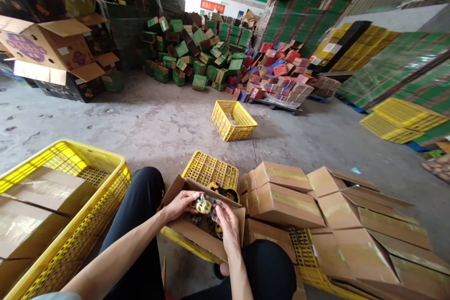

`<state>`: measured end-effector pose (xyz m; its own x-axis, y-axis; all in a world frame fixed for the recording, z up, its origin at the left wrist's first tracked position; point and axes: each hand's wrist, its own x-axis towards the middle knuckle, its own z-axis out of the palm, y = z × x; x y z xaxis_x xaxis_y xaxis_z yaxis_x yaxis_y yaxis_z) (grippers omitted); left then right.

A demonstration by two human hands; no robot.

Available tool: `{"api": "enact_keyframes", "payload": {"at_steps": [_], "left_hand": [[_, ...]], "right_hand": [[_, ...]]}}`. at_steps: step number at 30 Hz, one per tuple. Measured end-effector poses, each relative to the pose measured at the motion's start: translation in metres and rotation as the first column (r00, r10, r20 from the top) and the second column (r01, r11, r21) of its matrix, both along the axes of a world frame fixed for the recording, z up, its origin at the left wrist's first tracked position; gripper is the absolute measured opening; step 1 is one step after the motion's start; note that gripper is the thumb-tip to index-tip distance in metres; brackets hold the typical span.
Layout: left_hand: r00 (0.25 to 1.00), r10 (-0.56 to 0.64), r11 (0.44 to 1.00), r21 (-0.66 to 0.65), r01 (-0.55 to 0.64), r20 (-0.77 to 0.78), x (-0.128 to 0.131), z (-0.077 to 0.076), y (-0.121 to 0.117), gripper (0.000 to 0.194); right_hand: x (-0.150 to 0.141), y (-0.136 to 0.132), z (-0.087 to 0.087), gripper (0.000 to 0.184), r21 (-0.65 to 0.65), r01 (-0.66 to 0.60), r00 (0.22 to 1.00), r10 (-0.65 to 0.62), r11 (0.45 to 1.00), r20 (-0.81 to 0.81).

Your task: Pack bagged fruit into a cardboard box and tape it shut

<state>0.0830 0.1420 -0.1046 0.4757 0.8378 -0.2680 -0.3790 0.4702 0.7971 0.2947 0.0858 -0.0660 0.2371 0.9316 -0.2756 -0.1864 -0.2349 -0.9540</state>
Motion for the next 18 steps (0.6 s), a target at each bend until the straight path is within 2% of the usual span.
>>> {"api": "enact_keyframes", "payload": {"at_steps": [3,6,11,18], "left_hand": [[0.999,0.007,1.0,0.015,-0.006,-0.04,-0.0009,-0.0015,-0.0004,0.065],[0.997,-0.006,0.999,0.034,0.009,-0.08,-0.0006,-0.0034,-0.0009,0.063],[0.993,-0.008,0.999,0.05,0.014,-0.117,0.0002,-0.0022,-0.0009,0.065],[0.997,-0.058,0.997,0.046,0.061,-0.053,-0.0002,0.0033,-0.001,0.064]], "right_hand": [[-0.0007,-0.0008,0.0025,0.064,0.011,-0.021,0.999,0.021,1.0,0.032],[0.0015,-0.0033,0.0045,0.056,-0.032,-0.052,0.997,0.054,0.998,0.054],[0.0043,-0.003,0.002,0.054,-0.069,0.003,0.999,-0.001,0.998,0.037],[0.0065,-0.0004,-0.0024,0.059,-0.056,0.017,1.0,-0.018,0.998,-0.013]]}}
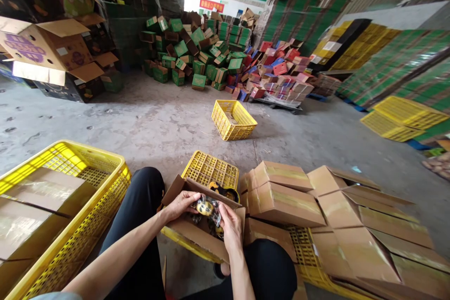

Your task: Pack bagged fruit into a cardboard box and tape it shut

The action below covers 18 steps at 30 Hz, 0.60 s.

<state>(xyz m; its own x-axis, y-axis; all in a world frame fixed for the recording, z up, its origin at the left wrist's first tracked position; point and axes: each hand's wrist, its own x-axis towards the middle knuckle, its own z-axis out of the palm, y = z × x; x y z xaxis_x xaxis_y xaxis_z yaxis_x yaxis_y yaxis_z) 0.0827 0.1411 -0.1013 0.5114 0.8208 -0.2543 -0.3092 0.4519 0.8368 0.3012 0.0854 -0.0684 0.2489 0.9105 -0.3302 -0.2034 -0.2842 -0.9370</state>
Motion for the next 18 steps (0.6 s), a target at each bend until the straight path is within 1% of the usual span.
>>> {"api": "enact_keyframes", "payload": {"at_steps": [4,8,12,15,18], "left_hand": [[0.998,-0.049,0.995,-0.08,0.052,0.044,0.001,-0.001,0.0,0.065],[0.994,-0.097,0.985,-0.138,0.103,0.053,0.0,0.001,-0.001,0.068],[0.986,-0.106,0.979,-0.162,0.125,0.126,-0.002,0.004,-0.002,0.075],[0.984,-0.054,0.98,-0.18,0.084,0.169,-0.003,0.003,-0.002,0.086],[0.987,-0.007,0.979,-0.201,0.04,0.163,-0.003,-0.001,-0.002,0.084]], "right_hand": [[0.002,0.0,0.0,0.057,0.035,0.006,1.0,-0.006,0.999,-0.009],[0.001,0.0,0.004,0.055,0.045,-0.018,0.999,0.016,0.999,0.039],[-0.003,-0.003,0.019,0.049,0.089,-0.145,0.987,0.138,0.985,0.081],[-0.007,-0.005,0.028,0.048,0.118,-0.267,0.96,0.254,0.956,0.118],[-0.009,-0.004,0.028,0.05,0.126,-0.349,0.933,0.332,0.929,0.14]]}}
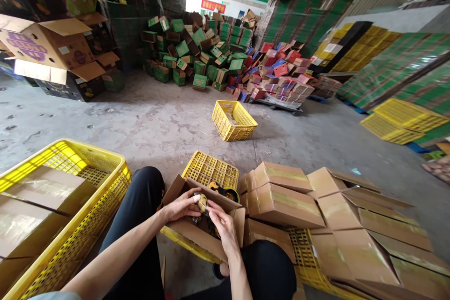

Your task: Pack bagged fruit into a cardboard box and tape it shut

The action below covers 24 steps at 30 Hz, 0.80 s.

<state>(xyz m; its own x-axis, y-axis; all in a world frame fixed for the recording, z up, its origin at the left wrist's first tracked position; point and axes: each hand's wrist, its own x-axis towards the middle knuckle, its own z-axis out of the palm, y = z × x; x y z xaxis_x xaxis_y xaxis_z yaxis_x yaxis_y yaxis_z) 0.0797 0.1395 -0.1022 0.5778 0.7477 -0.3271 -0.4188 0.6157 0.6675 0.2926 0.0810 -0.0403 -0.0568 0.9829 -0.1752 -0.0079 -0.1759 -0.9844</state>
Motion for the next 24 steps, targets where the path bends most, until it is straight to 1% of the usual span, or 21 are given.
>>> {"api": "enact_keyframes", "payload": {"at_steps": [3,6,8,10,13,15,18,19,21,22,24], "left_hand": [[0.999,0.017,1.0,-0.011,-0.017,-0.045,0.001,-0.004,0.001,0.081],[0.998,0.018,1.0,-0.014,-0.019,-0.065,0.001,-0.006,0.001,0.089],[0.998,0.025,1.0,-0.011,-0.025,-0.056,0.001,-0.007,0.001,0.094],[0.999,0.032,0.999,0.004,-0.032,-0.031,0.001,-0.006,-0.001,0.095],[1.0,0.012,0.999,0.039,-0.012,0.014,0.001,-0.003,-0.003,0.09],[0.999,-0.021,0.998,0.066,0.018,0.039,0.002,-0.001,-0.004,0.087],[0.994,-0.069,0.992,0.113,0.06,0.08,0.002,0.0,-0.003,0.081],[0.992,-0.082,0.99,0.126,0.07,0.092,0.002,0.0,-0.003,0.079],[0.989,-0.099,0.986,0.146,0.083,0.107,0.002,0.001,-0.003,0.076],[0.989,-0.103,0.985,0.152,0.086,0.108,0.002,0.001,-0.003,0.076],[0.99,-0.108,0.983,0.162,0.092,0.095,0.002,0.003,-0.003,0.074]], "right_hand": [[0.001,0.001,-0.005,0.055,-0.015,-0.009,1.0,0.009,1.0,0.015],[0.002,0.0,-0.009,0.059,-0.038,0.068,0.998,-0.068,0.997,0.011],[0.003,-0.001,-0.012,0.059,-0.052,0.128,0.992,-0.128,0.99,-0.001],[0.005,0.0,-0.016,0.06,-0.085,0.157,0.987,-0.158,0.984,-0.009],[0.006,0.002,-0.03,0.069,-0.16,0.168,0.985,-0.174,0.973,-0.024],[0.006,0.003,-0.041,0.079,-0.197,0.149,0.986,-0.159,0.969,-0.038],[0.003,0.003,-0.05,0.091,-0.208,0.055,0.995,-0.072,0.977,-0.072],[0.002,0.003,-0.051,0.091,-0.194,0.025,0.996,-0.042,0.981,-0.081],[0.001,0.002,-0.048,0.084,-0.158,-0.015,0.996,0.0,0.987,-0.089],[0.001,0.002,-0.046,0.079,-0.136,-0.021,0.997,0.011,0.991,-0.076],[0.003,0.003,-0.042,0.072,-0.094,-0.02,1.0,0.02,0.995,-0.001]]}}
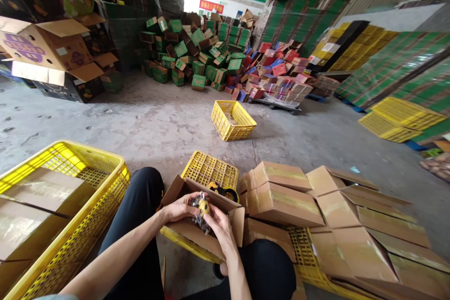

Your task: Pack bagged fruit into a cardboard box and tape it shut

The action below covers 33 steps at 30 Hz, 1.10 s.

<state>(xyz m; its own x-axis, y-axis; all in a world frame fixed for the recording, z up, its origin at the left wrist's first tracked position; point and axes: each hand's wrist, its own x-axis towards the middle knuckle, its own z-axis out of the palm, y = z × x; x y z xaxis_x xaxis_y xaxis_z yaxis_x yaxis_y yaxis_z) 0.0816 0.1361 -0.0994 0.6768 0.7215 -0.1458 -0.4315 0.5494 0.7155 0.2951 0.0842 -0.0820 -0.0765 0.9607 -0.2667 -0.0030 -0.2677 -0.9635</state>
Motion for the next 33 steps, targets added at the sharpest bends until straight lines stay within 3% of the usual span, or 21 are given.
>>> {"api": "enact_keyframes", "payload": {"at_steps": [6,11,15,21,27,33], "left_hand": [[0.997,-0.051,0.997,0.058,0.055,-0.056,0.001,0.004,-0.001,0.063],[0.989,0.047,0.999,-0.016,-0.049,-0.143,0.001,-0.001,-0.001,0.064],[0.983,0.09,0.995,-0.018,-0.094,-0.158,0.002,0.002,-0.002,0.066],[0.982,0.119,0.993,0.007,-0.119,-0.15,0.003,0.004,-0.001,0.047],[0.981,0.134,0.991,0.039,-0.129,-0.139,0.002,0.001,0.0,0.049],[0.992,0.108,0.994,0.026,-0.106,-0.073,0.003,-0.002,-0.001,0.058]], "right_hand": [[0.007,0.001,0.008,0.057,0.137,0.042,0.965,-0.075,0.99,0.252],[0.003,-0.001,0.015,0.045,0.199,0.037,0.936,-0.104,0.979,0.336],[-0.002,-0.001,0.019,0.039,0.255,0.009,0.936,-0.097,0.967,0.337],[-0.002,-0.002,0.016,0.045,0.248,-0.011,0.95,-0.067,0.969,0.305],[0.004,-0.002,0.008,0.064,0.182,-0.016,0.966,-0.032,0.983,0.258],[0.006,-0.001,0.006,0.057,0.168,-0.012,0.958,-0.037,0.986,0.283]]}}
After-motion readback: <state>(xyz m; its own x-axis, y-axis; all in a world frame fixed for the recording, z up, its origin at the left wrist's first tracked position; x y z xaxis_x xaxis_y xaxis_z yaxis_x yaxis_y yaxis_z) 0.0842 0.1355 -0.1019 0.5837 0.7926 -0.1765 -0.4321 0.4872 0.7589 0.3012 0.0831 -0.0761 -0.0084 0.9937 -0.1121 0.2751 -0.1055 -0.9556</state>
